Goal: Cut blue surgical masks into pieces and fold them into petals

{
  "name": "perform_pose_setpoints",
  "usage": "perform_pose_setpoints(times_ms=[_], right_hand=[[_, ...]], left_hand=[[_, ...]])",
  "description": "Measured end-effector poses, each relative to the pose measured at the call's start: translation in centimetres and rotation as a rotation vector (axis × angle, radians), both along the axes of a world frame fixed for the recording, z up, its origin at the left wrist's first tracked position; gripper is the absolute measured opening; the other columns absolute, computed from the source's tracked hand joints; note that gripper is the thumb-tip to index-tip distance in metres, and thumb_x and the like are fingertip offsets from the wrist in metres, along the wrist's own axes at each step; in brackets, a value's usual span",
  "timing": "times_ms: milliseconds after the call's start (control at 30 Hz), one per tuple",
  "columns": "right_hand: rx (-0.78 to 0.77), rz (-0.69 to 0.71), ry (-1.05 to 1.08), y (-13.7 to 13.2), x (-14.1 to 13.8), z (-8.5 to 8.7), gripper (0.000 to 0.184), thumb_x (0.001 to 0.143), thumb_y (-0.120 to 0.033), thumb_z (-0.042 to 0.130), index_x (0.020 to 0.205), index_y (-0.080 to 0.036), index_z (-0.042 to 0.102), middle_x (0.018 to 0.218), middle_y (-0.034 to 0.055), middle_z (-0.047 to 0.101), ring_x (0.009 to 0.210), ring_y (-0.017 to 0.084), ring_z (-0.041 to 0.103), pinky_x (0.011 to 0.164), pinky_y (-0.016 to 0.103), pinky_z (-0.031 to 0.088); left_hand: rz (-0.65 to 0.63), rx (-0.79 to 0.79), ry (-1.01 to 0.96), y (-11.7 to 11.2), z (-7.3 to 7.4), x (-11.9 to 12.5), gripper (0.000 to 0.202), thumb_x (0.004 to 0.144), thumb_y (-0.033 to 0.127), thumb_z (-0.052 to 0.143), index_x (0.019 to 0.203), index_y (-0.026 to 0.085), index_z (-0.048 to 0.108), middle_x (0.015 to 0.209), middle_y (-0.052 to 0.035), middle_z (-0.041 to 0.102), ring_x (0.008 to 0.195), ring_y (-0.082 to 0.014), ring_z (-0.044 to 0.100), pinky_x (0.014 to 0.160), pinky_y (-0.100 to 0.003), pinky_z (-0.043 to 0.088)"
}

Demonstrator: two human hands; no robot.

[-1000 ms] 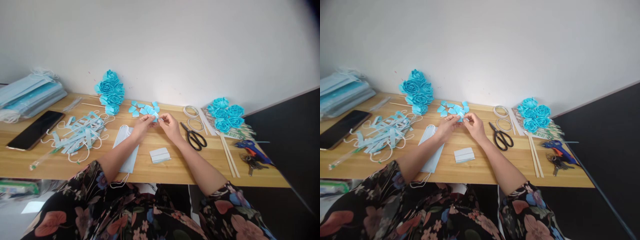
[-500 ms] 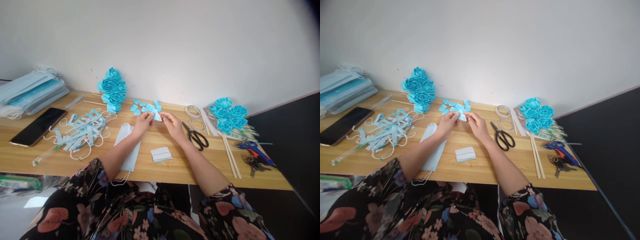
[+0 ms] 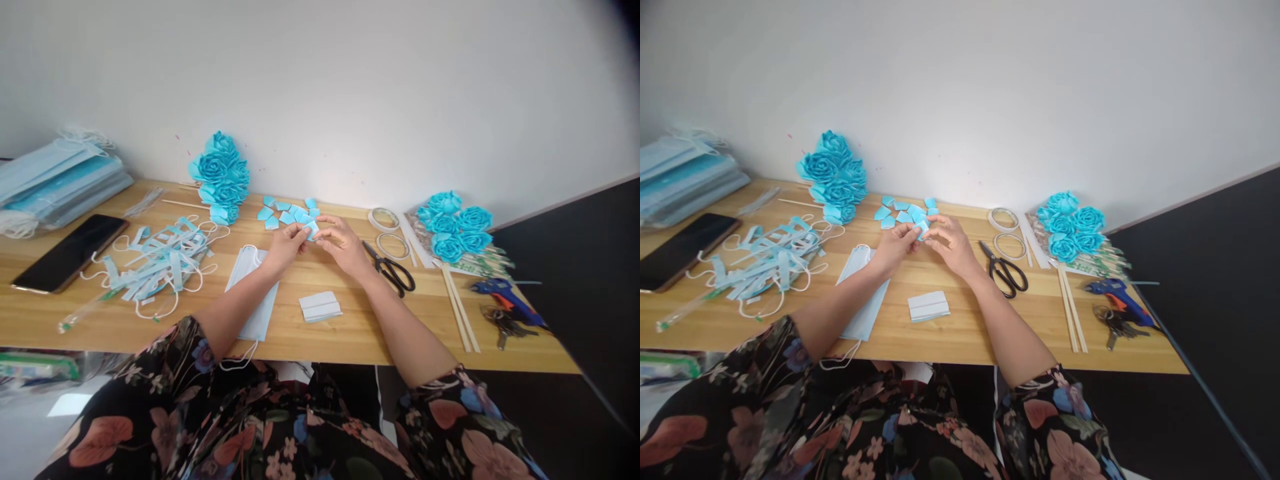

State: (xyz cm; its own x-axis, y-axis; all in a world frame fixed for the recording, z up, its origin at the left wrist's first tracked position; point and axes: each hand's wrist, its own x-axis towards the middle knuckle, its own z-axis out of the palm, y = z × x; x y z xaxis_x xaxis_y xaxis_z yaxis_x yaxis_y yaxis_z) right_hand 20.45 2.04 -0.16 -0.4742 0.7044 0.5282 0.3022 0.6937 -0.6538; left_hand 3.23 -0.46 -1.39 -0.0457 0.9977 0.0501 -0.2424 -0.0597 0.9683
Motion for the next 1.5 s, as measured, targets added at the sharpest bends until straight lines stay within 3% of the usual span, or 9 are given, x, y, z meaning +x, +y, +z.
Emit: perform_pose_setpoints(times_ms=[100, 267, 400, 533, 667, 733, 1133, 1300, 1500], right_hand=[[-0.066, 0.009, 0.031, -0.04, -0.12, -0.22, 0.01, 0.092, -0.03, 0.063, 0.093, -0.026, 0.072, 0.129, 0.0063, 0.065, 0.124, 0.023, 0.058, 0.109, 0.046, 0.044], [-0.253, -0.051, 0.099, -0.36, -0.51, -0.27, 0.016, 0.089, -0.039, 0.064, 0.091, -0.023, 0.068, 0.113, 0.0056, 0.07, 0.106, 0.021, 0.066, 0.09, 0.036, 0.054], [-0.313, -0.101, 0.112, -0.52, -0.78, -0.09, 0.019, 0.085, -0.04, 0.067, 0.086, -0.021, 0.065, 0.093, 0.0026, 0.071, 0.088, 0.019, 0.066, 0.083, 0.032, 0.053], [-0.351, -0.109, 0.162, -0.54, -0.88, -0.04, 0.021, 0.082, -0.039, 0.07, 0.09, -0.021, 0.063, 0.09, 0.0019, 0.071, 0.083, 0.017, 0.066, 0.078, 0.03, 0.053], [-0.404, -0.071, 0.203, -0.5, -0.87, -0.02, 0.04, 0.081, -0.037, 0.07, 0.117, -0.022, 0.059, 0.086, -0.0001, 0.07, 0.081, 0.016, 0.066, 0.078, 0.03, 0.052], [-0.41, -0.062, 0.189, -0.52, -0.85, 0.05, 0.042, 0.082, -0.036, 0.069, 0.12, -0.022, 0.06, 0.085, -0.0006, 0.069, 0.079, 0.015, 0.065, 0.077, 0.03, 0.051], [-0.397, -0.05, 0.161, -0.6, -0.95, 0.15, 0.042, 0.082, -0.034, 0.067, 0.121, -0.02, 0.062, 0.076, -0.0032, 0.062, 0.07, 0.012, 0.058, 0.069, 0.026, 0.048], [-0.415, -0.042, 0.172, -0.68, -0.51, 0.48, 0.04, 0.086, -0.037, 0.063, 0.122, -0.021, 0.065, 0.083, -0.0003, 0.066, 0.077, 0.015, 0.062, 0.077, 0.03, 0.051], [-0.444, -0.052, 0.201, -0.23, -0.12, 0.38, 0.033, 0.089, -0.048, 0.06, 0.103, -0.021, 0.071, 0.093, 0.0033, 0.072, 0.085, 0.018, 0.066, 0.084, 0.035, 0.054]], left_hand=[[0.005, 0.007, 0.011, 0.04, 0.03, 0.03, 0.033, 0.077, 0.044, 0.077, 0.071, 0.017, 0.061, 0.055, 0.0034, 0.054, 0.049, -0.0077, 0.047, 0.051, -0.022, 0.036], [0.009, 0.044, 0.057, 0.01, -0.15, 0.08, 0.033, 0.079, 0.044, 0.076, 0.068, 0.017, 0.06, 0.055, 0.0031, 0.054, 0.05, -0.008, 0.047, 0.051, -0.022, 0.036], [0.009, 0.059, 0.078, -0.11, -0.08, 0.14, 0.032, 0.081, 0.04, 0.074, 0.066, 0.017, 0.059, 0.054, 0.0028, 0.053, 0.05, -0.0083, 0.047, 0.052, -0.023, 0.036], [0.014, 0.048, 0.061, -0.17, 0.14, 0.27, 0.031, 0.081, 0.036, 0.075, 0.063, 0.017, 0.058, 0.053, 0.0031, 0.053, 0.049, -0.0077, 0.046, 0.052, -0.023, 0.036], [0.012, 0.041, 0.056, -0.14, 0.02, 0.3, 0.03, 0.08, 0.036, 0.076, 0.065, 0.017, 0.059, 0.054, 0.0032, 0.053, 0.049, -0.0077, 0.046, 0.052, -0.023, 0.036], [0.005, 0.047, 0.064, -0.1, -0.12, 0.26, 0.029, 0.08, 0.037, 0.076, 0.066, 0.017, 0.061, 0.054, 0.0032, 0.053, 0.049, -0.008, 0.047, 0.052, -0.023, 0.036], [-0.022, 0.054, 0.102, -0.17, 0.04, 0.25, 0.026, 0.077, 0.038, 0.077, 0.068, 0.017, 0.062, 0.053, 0.0029, 0.054, 0.05, -0.0091, 0.046, 0.052, -0.023, 0.035], [-0.001, 0.069, 0.13, -0.13, -0.19, 0.22, 0.029, 0.078, 0.04, 0.075, 0.067, 0.018, 0.059, 0.052, 0.0031, 0.053, 0.049, -0.0096, 0.046, 0.052, -0.024, 0.034], [0.002, 0.073, 0.131, -0.21, -0.05, 0.24, 0.03, 0.079, 0.039, 0.073, 0.066, 0.018, 0.057, 0.053, 0.0032, 0.053, 0.05, -0.0096, 0.046, 0.052, -0.024, 0.034]])
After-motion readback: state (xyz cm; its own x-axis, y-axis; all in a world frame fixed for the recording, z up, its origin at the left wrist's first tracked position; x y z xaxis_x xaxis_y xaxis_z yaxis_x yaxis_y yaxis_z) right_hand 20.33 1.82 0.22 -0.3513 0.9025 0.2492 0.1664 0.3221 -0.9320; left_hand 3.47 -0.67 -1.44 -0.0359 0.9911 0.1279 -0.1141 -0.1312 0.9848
